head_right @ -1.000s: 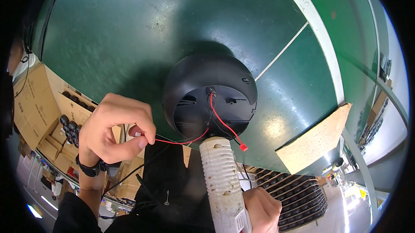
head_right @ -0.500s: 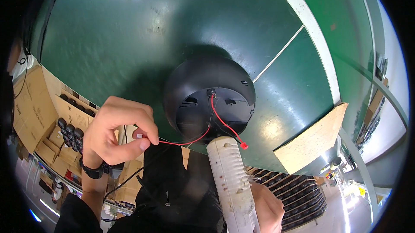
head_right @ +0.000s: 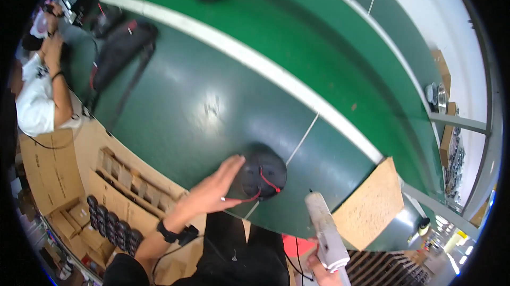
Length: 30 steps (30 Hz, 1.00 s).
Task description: Using a hot glue gun to secure wires inside black circular plastic components on an assembly line.
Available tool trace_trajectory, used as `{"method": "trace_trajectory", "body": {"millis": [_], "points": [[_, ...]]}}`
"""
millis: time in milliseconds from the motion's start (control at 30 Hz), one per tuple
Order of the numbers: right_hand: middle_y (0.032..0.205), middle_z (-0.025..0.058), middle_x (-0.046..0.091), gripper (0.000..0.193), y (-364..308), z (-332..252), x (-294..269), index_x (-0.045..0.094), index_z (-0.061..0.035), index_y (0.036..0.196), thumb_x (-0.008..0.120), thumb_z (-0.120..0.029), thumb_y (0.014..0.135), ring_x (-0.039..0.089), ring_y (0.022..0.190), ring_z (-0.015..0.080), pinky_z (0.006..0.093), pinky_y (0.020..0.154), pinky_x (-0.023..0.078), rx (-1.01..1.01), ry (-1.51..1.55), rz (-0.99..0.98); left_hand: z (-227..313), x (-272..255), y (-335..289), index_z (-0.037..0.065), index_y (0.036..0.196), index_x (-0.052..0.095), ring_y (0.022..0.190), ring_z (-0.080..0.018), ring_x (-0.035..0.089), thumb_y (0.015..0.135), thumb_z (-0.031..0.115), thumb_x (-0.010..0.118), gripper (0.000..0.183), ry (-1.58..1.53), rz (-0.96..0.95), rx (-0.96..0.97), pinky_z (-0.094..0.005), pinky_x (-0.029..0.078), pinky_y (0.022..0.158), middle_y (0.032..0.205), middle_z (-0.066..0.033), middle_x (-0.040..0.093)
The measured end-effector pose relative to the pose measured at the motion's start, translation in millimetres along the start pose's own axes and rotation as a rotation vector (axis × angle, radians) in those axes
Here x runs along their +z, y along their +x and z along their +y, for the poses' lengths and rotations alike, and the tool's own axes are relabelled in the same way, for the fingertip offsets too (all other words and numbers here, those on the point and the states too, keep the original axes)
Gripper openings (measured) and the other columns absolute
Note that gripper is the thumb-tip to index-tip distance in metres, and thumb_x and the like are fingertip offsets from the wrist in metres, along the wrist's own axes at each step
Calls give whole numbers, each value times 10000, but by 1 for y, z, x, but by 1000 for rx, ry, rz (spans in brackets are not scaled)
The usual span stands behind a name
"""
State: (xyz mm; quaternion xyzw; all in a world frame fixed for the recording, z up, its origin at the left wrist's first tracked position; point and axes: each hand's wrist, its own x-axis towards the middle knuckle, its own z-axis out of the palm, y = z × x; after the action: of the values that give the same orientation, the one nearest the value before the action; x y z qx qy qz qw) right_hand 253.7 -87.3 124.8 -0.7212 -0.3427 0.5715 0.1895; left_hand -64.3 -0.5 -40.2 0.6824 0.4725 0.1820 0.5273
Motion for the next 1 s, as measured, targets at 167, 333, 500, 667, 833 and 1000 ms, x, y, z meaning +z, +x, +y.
{"method": "trace_trajectory", "body": {"millis": [167,333,500,667,833,1000], "points": [[1139,219,620,316,-26,73,-57,565,47,1179,635,-65,892,659,749,291,351,653,528,70,247,191,29,36,40,18,1540,212,1289,-485,467,787,242,819,992,-25,72,59,-468,469,1055,1471,-274,330],[1106,256,636,340,-57,120,-86,581,76,1156,670,-99,878,692,820,398,411,707,560,180,427,320,55,76,97,85,1568,176,1308,-467,465,809,174,764,965,-130,-121,167,-486,446,1089,1511,-257,295],[989,187,623,329,-38,78,-92,586,49,1178,667,-103,898,632,724,310,368,641,517,69,447,385,12,-18,190,37,1268,559,1214,-395,549,775,122,673,513,209,282,285,-468,467,1028,1293,-202,564],[873,118,609,319,-54,58,-61,591,22,1201,664,-108,919,571,628,223,325,574,474,55,475,506,-32,-221,276,28,1277,519,1110,-431,571,733,-26,638,560,618,968,233,-486,514,950,1359,-217,481],[756,49,596,310,-116,115,-15,596,-5,1223,661,-112,940,511,532,136,282,507,430,70,445,590,-59,-288,283,69,1090,554,1047,-333,612,753,34,721,378,980,680,-21,-466,565,831,1183,-108,543],[662,1,524,383,-107,149,-23,529,-27,1298,665,-82,944,433,476,89,248,446,357,-103,405,502,-27,-242,250,92,1039,555,907,-368,668,779,107,718,308,937,404,171,-478,559,737,1047,-155,608]]}}
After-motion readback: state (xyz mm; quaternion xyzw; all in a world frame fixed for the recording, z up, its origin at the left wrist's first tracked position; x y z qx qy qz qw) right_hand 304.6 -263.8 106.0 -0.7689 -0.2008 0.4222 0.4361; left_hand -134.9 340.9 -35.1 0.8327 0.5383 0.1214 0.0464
